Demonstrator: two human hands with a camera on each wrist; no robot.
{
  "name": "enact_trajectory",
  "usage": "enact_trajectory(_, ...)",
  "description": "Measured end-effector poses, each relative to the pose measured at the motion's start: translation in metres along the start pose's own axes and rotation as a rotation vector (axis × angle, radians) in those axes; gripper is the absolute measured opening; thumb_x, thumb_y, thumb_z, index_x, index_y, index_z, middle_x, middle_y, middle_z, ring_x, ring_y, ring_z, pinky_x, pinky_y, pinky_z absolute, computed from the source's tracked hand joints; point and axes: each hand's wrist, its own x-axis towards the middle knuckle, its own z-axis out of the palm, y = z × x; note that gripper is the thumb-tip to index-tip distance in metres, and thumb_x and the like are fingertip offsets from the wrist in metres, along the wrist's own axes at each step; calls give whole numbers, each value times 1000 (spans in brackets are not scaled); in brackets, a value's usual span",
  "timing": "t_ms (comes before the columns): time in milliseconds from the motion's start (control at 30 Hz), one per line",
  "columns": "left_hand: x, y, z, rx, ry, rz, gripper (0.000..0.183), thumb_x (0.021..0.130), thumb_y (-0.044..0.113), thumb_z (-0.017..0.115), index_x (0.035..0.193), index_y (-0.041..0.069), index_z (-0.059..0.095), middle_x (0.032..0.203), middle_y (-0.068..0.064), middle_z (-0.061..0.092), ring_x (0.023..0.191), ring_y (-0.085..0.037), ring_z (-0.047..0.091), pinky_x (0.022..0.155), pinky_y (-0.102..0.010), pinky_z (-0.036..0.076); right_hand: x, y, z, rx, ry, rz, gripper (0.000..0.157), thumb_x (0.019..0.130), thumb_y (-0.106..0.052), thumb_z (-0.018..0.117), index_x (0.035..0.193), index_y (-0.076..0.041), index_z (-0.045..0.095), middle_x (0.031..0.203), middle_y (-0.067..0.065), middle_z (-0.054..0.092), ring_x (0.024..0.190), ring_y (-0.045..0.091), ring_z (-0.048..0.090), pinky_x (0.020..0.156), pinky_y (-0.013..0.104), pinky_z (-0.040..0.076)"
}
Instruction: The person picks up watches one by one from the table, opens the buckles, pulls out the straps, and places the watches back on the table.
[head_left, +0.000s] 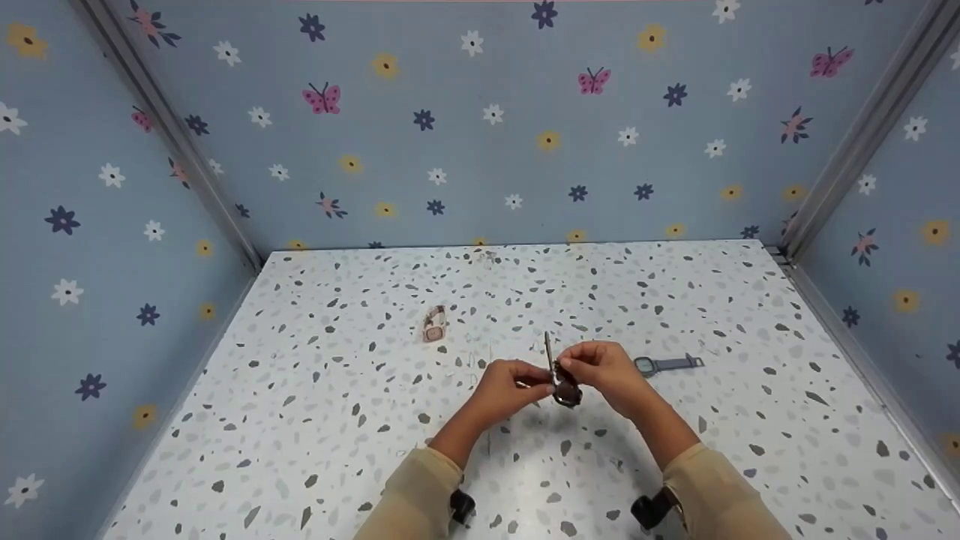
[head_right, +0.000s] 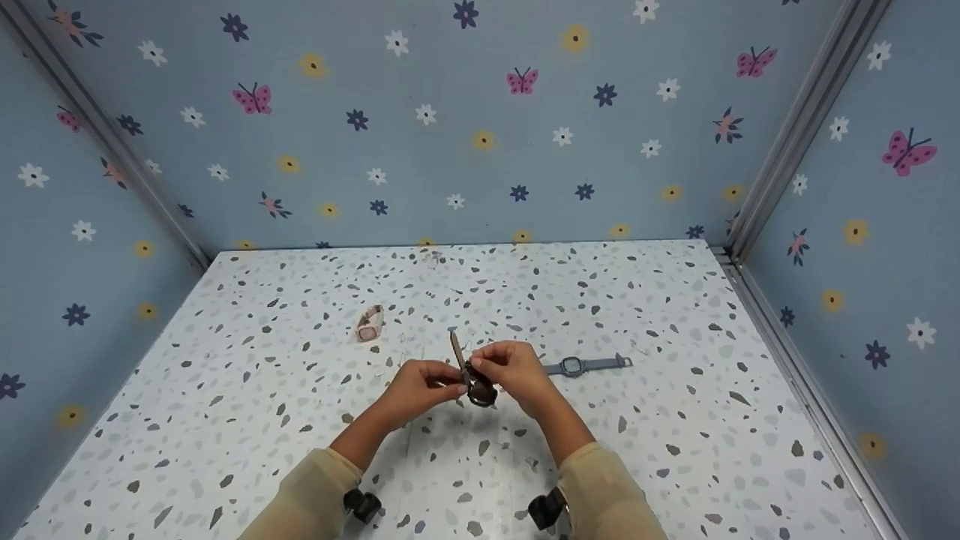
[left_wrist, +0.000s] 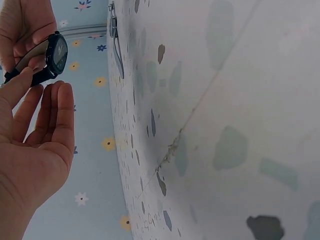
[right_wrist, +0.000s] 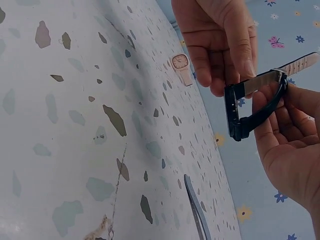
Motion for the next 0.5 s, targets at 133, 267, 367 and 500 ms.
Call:
enact_trajectory(133,1,-2,-1,-26,-4,-1,20,87,14,75,104,3,75,97,-6,73,88,-17,69,70,-27,58,0,0,0,-2,-5,7,13,94,-6,65,95,7,67,83,4,68,78,15,65,73,28,55)
enact_trajectory(267,1,-1,-1,-38,-6,-7,19,87,14,75,103,4,76,96,-4,73,86,-15,69,71,-27,58,0,0,0,-12,-6,12,14,94,-7,65,96,7,67,84,5,68,79,15,65,75,29,56)
enact_trajectory(367,0,-2,-1,-50,-3,-11,19,87,14,75,103,3,75,93,-5,73,82,-14,68,70,-28,58,0,0,0,-16,-6,14,14,94,-8,65,97,6,67,86,5,68,81,16,65,77,31,56)
enact_trajectory(500,0,-2,-4,-57,16,-19,19,88,13,75,102,0,75,91,-6,73,78,-11,67,69,-27,57,-1,0,-1,-21,-13,1,21,94,-10,66,102,10,65,93,8,68,86,17,66,81,36,57)
